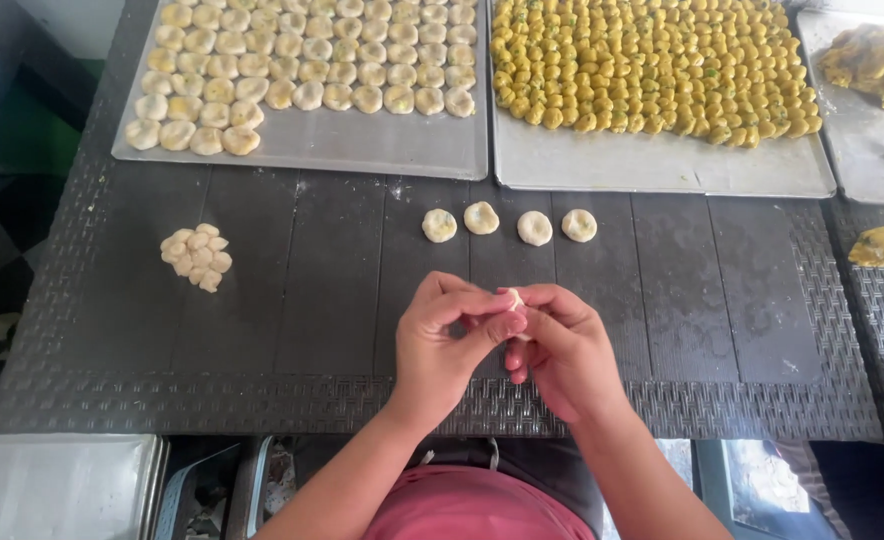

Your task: Filling small pieces of white dough with yellow filling and shaping them into dumplings on a production table.

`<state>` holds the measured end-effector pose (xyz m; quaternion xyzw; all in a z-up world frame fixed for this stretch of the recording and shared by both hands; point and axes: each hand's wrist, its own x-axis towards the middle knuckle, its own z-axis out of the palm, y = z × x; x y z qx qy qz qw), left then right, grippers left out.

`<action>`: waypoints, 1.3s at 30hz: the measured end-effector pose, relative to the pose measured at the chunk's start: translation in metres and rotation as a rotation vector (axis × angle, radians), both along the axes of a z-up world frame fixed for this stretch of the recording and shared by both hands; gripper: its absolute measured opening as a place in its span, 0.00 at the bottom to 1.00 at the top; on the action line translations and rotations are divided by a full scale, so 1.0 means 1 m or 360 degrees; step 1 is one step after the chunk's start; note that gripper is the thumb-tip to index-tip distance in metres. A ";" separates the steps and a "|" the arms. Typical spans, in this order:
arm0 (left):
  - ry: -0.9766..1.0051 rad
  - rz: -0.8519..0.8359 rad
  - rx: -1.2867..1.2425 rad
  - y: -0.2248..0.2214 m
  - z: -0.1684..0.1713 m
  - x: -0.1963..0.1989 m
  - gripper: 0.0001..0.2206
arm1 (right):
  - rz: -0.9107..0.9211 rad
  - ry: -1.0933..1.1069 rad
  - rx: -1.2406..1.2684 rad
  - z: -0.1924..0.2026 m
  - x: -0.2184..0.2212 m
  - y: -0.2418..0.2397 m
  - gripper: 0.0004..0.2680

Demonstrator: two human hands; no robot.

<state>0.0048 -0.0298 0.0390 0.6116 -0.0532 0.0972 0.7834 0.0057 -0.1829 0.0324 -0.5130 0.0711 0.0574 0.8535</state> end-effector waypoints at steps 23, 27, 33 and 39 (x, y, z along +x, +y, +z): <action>-0.0514 0.0199 0.1579 0.014 -0.059 0.009 0.07 | -0.0081 -0.1520 -0.1897 -0.024 0.005 -0.013 0.13; -0.0508 -0.0058 0.1584 0.022 -0.041 0.006 0.07 | 0.0203 -0.0665 -0.1731 -0.020 0.032 -0.026 0.12; -0.0483 0.0028 0.1195 0.020 -0.043 -0.006 0.32 | 0.1185 -0.0218 -0.1798 0.026 0.083 -0.024 0.15; -0.0455 0.0043 0.1243 0.021 -0.057 -0.007 0.27 | 0.1633 -0.0156 -0.2200 0.036 0.099 -0.006 0.25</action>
